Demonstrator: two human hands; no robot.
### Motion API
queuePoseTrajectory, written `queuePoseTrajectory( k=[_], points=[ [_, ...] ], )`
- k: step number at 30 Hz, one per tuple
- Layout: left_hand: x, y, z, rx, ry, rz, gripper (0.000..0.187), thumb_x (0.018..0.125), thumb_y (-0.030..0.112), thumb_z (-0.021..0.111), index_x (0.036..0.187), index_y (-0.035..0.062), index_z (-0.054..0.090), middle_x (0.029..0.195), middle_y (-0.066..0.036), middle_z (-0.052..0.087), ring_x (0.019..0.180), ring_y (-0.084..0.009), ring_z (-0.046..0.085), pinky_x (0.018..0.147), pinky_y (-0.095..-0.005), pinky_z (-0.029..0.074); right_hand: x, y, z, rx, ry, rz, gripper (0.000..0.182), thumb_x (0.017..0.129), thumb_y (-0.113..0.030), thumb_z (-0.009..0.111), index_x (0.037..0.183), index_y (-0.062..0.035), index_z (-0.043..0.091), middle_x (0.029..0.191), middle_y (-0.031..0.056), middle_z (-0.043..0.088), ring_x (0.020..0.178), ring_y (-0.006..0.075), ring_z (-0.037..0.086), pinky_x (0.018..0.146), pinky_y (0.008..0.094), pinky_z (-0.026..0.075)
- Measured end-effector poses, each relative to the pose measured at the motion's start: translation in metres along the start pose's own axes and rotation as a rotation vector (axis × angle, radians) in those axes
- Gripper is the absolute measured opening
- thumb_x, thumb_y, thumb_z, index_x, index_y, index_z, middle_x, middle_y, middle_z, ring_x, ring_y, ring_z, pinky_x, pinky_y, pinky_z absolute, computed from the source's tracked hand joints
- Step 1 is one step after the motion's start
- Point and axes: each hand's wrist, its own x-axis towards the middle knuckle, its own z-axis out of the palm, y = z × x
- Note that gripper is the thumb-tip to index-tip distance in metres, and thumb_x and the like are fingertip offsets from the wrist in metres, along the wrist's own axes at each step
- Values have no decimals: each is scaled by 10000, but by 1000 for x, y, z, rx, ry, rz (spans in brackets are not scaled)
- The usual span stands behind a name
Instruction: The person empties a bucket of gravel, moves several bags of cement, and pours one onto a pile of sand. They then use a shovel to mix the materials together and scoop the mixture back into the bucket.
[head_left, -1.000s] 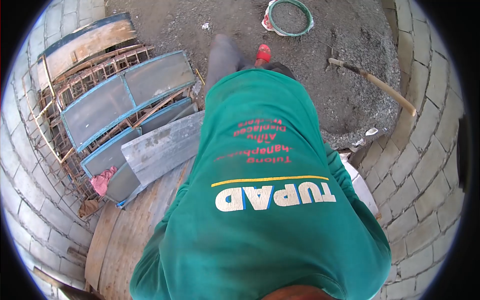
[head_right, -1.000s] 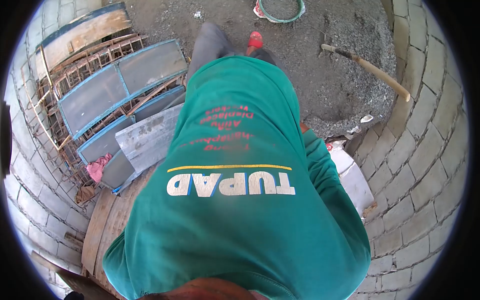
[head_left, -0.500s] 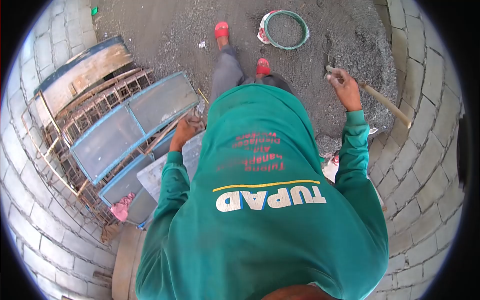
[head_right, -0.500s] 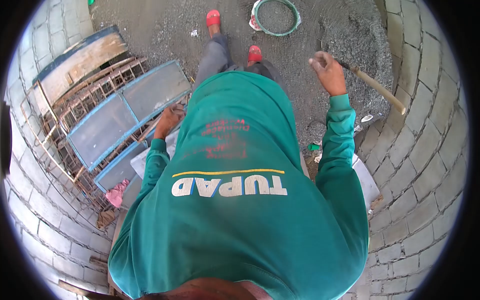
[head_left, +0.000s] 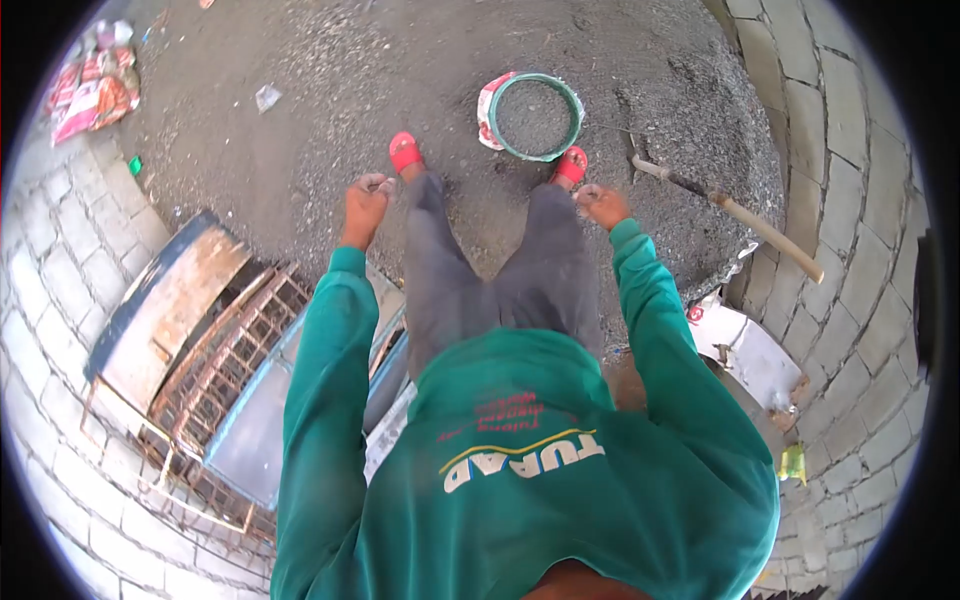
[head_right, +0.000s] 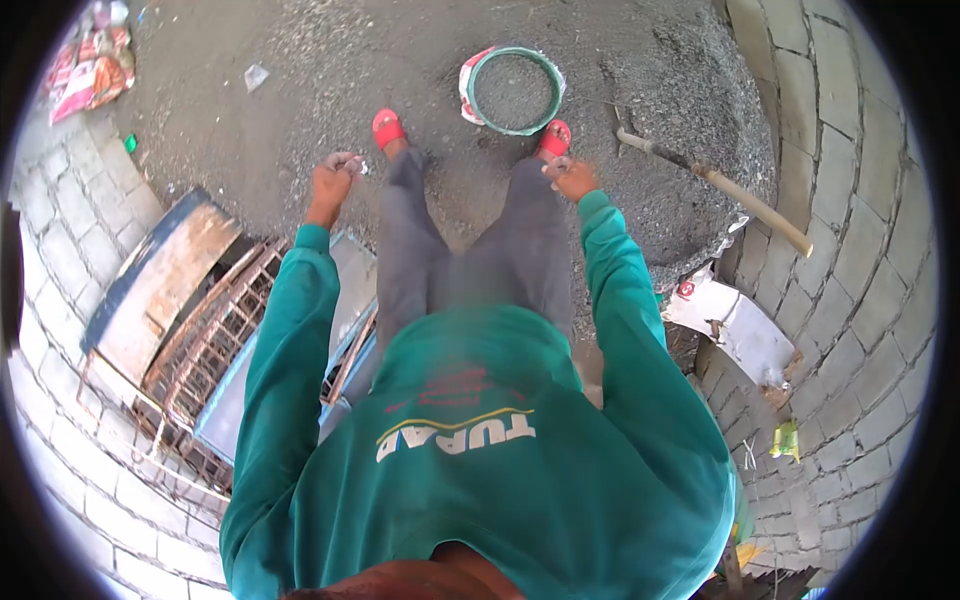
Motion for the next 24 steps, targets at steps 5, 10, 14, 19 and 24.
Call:
queuePoseTrajectory(
  k=[5,10,14,19,24],
  points=[
    [84,-48,78,248,-34,9,322,856,156,637,1067,-84,603,898,-107,665,768,-154,620,660,-289,496,102,80,-1,204,-9,206,310,868,-347,638,1006,-69,636,781,27,620,612,129,562,540,288,462],
    [148,-124,173,306,-43,-221,461,809,265,715,1090,-81,598,910,-123,665,776,-168,623,676,-312,498,246,178,-16,20,-12,133,371,846,-394,660,1003,-61,616,776,16,593,634,135,535,512,293,427],
    [194,-133,260,612,3,-169,834,667,485,806,1185,-112,539,1068,-264,639,1013,-334,631,844,-385,497,325,182,-24,40,79,64,559,781,-471,710,1063,-4,589,885,88,620,754,179,581,579,321,473],
    [278,-167,343,380,-13,-95,962,641,533,800,1200,-178,471,1144,-312,587,1082,-373,591,887,-403,477,372,152,-27,128,198,61,928,747,-495,717,1357,82,322,951,255,591,872,335,618,699,457,494],
    [343,-200,365,409,-35,-114,653,692,424,766,982,-130,578,984,-307,634,936,-405,636,780,-420,508,441,187,-1,146,105,99,792,757,-431,703,1252,85,362,900,277,601,765,358,628,595,462,501]
  ],
)
